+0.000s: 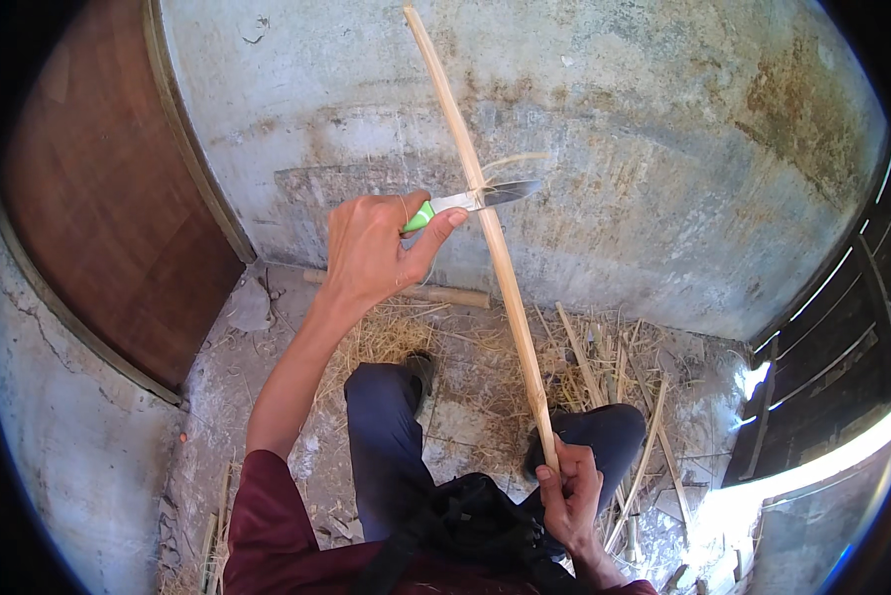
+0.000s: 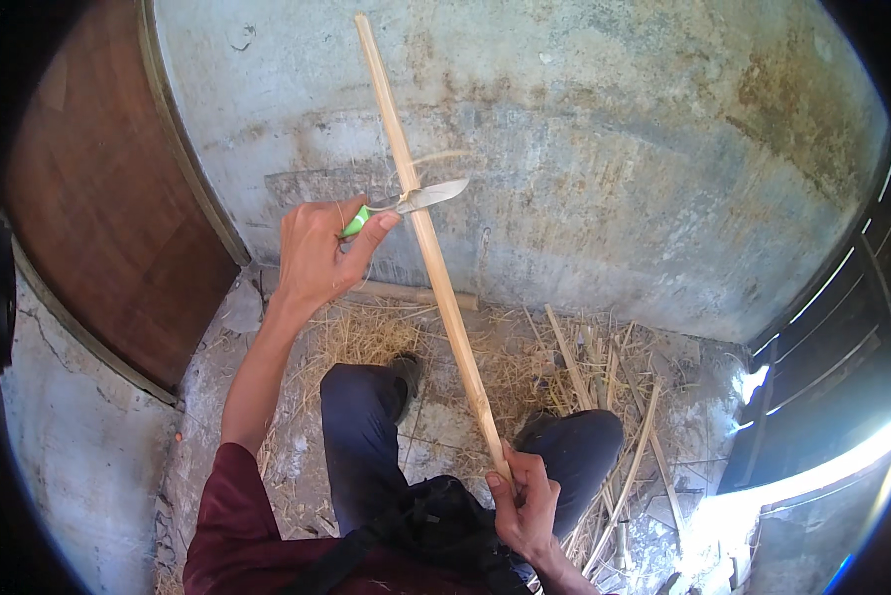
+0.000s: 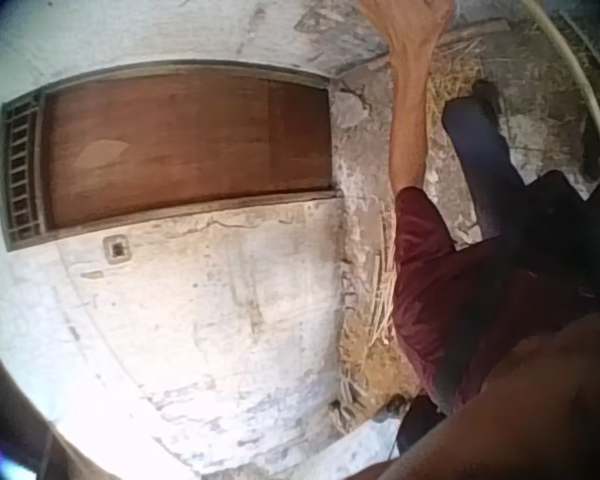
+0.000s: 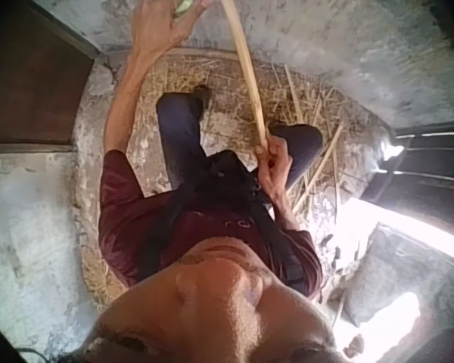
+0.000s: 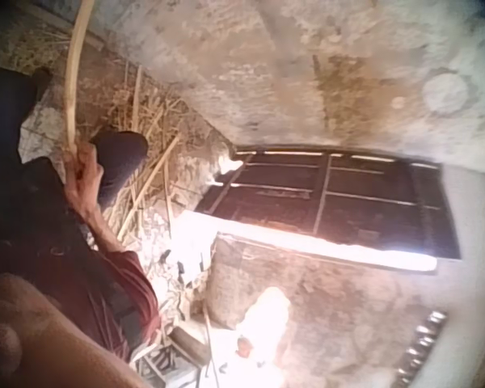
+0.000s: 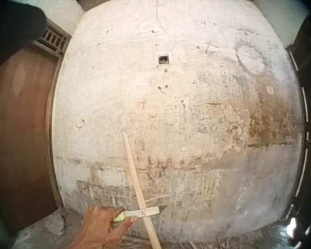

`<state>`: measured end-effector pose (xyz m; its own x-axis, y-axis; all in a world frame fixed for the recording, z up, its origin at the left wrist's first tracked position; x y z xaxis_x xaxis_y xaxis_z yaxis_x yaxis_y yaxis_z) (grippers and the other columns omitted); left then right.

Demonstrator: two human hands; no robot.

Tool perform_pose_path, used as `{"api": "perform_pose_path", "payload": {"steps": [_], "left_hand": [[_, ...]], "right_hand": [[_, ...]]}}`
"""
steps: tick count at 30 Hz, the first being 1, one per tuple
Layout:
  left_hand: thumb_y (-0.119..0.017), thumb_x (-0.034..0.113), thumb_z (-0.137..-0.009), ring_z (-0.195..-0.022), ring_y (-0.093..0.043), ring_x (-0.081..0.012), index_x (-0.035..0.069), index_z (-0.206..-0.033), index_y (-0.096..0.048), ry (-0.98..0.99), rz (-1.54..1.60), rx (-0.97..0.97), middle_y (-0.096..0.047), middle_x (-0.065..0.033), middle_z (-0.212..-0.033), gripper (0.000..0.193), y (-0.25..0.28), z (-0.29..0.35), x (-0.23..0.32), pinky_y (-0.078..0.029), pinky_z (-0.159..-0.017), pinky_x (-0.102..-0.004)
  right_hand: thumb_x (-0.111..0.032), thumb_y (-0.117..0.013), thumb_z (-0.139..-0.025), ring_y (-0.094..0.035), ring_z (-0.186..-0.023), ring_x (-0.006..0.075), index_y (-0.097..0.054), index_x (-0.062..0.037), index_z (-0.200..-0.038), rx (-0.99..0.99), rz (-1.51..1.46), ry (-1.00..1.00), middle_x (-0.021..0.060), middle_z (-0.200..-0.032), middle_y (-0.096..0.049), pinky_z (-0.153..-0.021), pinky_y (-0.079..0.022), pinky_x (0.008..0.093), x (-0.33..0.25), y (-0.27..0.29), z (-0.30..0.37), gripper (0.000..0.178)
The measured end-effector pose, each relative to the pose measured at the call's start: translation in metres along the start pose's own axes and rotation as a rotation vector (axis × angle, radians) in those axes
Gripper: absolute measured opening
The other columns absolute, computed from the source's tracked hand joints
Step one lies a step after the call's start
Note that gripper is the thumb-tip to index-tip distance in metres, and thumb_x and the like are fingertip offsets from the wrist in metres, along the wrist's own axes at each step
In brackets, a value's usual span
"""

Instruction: The person carves a long wooden stick using a small knife, shaving off pieces of wood while sitting on the floor.

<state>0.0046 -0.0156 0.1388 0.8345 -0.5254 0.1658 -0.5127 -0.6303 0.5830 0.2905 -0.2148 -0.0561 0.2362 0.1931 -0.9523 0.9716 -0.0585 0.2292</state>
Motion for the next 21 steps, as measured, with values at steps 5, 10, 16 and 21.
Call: {"api": "perform_pose_path", "payload": {"steps": [5, 10, 16, 21], "left_hand": [[-0.067, 0.049, -0.104, -0.045, -0.042, -0.0306, -0.001, -0.07, -0.066, 0.218, -0.007, 0.005, -0.042, -0.0161, -0.05, 0.06, 0.009, -0.016, -0.031, -0.033, -0.05, -0.0455], [-0.065, 0.048, -0.105, -0.046, -0.039, -0.0325, -0.002, -0.068, -0.061, 0.132, -0.06, 0.053, -0.039, -0.0177, -0.052, 0.062, 0.017, -0.026, -0.04, -0.033, -0.051, -0.0462], [-0.066, 0.046, -0.105, -0.046, -0.041, -0.0343, -0.002, -0.07, -0.063, 0.101, 0.013, 0.0, -0.04, -0.0174, -0.051, 0.059, 0.009, -0.011, -0.019, -0.034, -0.051, -0.0466], [-0.069, 0.054, -0.102, -0.04, -0.049, -0.0299, 0.002, -0.064, -0.064, 0.035, -0.03, -0.023, -0.045, -0.0136, -0.045, 0.064, 0.006, -0.009, -0.021, -0.035, -0.046, -0.0438]], "right_hand": [[0.002, -0.073, -0.098, -0.063, -0.07, 0.0038, -0.06, 0.0039, -0.127, -0.03, 0.045, 0.032, 0.015, -0.096, -0.081, -0.061, -0.048, 0.0222, -0.003, 0.003, 0.008, 0.032], [0.002, -0.073, -0.097, -0.07, -0.079, 0.0077, -0.061, 0.0038, -0.125, -0.042, 0.048, 0.049, 0.0188, -0.102, -0.081, -0.069, -0.053, 0.0254, 0.008, 0.009, 0.01, 0.031], [0.002, -0.073, -0.097, -0.074, -0.088, 0.0109, -0.061, 0.0041, -0.126, -0.056, 0.097, 0.019, 0.0205, -0.104, -0.081, -0.076, -0.056, 0.0258, 0.01, 0.013, -0.002, 0.031], [0.003, -0.073, -0.098, -0.072, -0.085, 0.0089, -0.06, 0.0044, -0.127, -0.032, 0.06, 0.081, 0.0205, -0.104, -0.081, -0.072, -0.054, 0.0248, 0.005, 0.009, -0.01, 0.032]]}}
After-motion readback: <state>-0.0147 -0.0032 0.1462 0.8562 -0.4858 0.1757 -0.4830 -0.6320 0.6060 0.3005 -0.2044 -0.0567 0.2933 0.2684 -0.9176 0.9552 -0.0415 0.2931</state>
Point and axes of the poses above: each hand's wrist, its own z-axis away from the middle knuckle, its own y-axis out of the back of the hand, x = y × z, the point moved 3 cm from there along -z, towards the middle knuckle
